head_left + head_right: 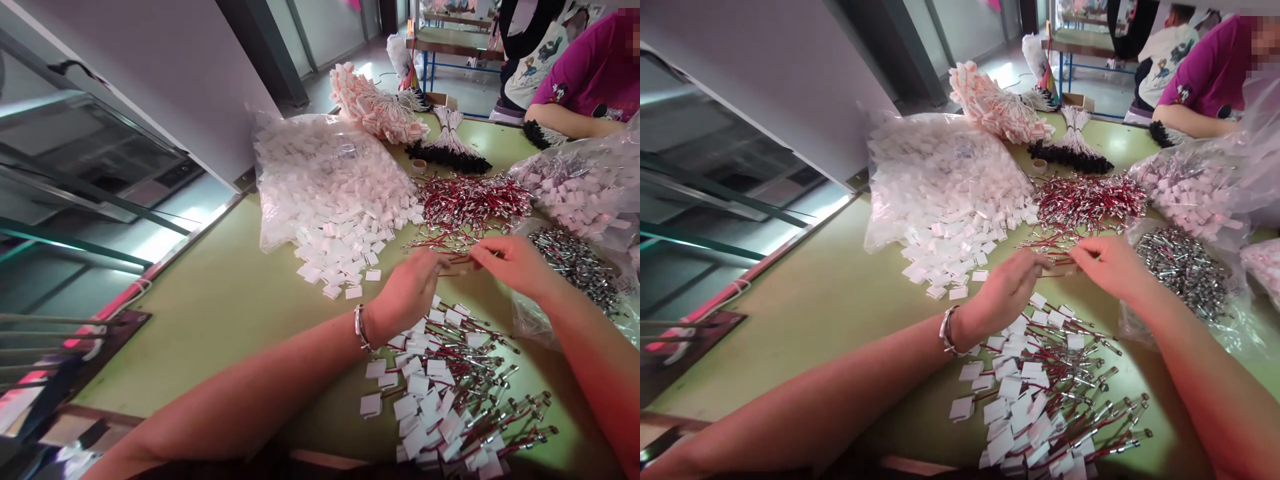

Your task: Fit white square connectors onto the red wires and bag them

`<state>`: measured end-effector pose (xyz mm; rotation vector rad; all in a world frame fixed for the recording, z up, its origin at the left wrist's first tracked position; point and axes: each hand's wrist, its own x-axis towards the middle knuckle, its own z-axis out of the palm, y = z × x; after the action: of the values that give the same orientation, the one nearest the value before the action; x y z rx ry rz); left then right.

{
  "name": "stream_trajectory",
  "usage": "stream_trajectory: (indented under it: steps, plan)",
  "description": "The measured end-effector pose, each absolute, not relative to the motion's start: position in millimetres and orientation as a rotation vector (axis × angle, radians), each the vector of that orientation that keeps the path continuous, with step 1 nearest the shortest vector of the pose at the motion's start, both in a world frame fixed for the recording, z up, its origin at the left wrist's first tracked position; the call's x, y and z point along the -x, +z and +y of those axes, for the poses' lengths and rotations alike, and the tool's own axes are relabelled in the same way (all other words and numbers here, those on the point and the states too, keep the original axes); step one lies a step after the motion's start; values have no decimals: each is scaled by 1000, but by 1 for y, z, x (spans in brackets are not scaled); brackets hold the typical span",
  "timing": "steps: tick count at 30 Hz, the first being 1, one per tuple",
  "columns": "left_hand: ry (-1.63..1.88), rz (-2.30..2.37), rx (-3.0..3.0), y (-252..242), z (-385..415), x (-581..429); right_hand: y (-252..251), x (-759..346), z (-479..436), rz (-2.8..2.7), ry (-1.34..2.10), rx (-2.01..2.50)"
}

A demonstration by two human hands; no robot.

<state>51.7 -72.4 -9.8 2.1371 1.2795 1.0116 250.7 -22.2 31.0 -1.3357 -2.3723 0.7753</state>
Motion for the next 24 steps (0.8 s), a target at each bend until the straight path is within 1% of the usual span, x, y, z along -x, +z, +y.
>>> stream_trajectory:
  steps: [4, 6, 8, 10, 11, 13, 16, 19, 22, 24]
  plan:
    - [714, 1094, -2393, -8, -86, -59, 16, -254, -9, -2472, 457, 1395]
    - [620, 948, -2447, -2, -91, -63, 3, -247, -9, -2583, 316, 1342]
    - [570, 902, -2463, 11, -90, -60, -8, -240, -12, -2645, 192, 1312]
    - [537, 1012, -2500, 27, -82, -47, -14, -234, -15, -2677, 124, 1317]
    - [531, 1155, -2514, 36, -76, -37, -16, -232, -17, -2692, 101, 1325]
    - [408, 1406, -2439, 52, -64, -11, -14, -230, -19, -2731, 86, 1313]
    - [58, 1502, -2395, 63, -52, 22, -2, -235, -19, -2674, 219, 1251]
    - [-209, 1521, -2407, 55, -48, 33, 21, -248, -15, -2389, 563, 1268]
    - [-322, 1515, -2435, 40, -47, 31, 42, -263, -10, -1949, 977, 1314]
    - [-294, 1473, -2479, 34, -45, 28, 48, -268, -8, -1732, 1196, 1342]
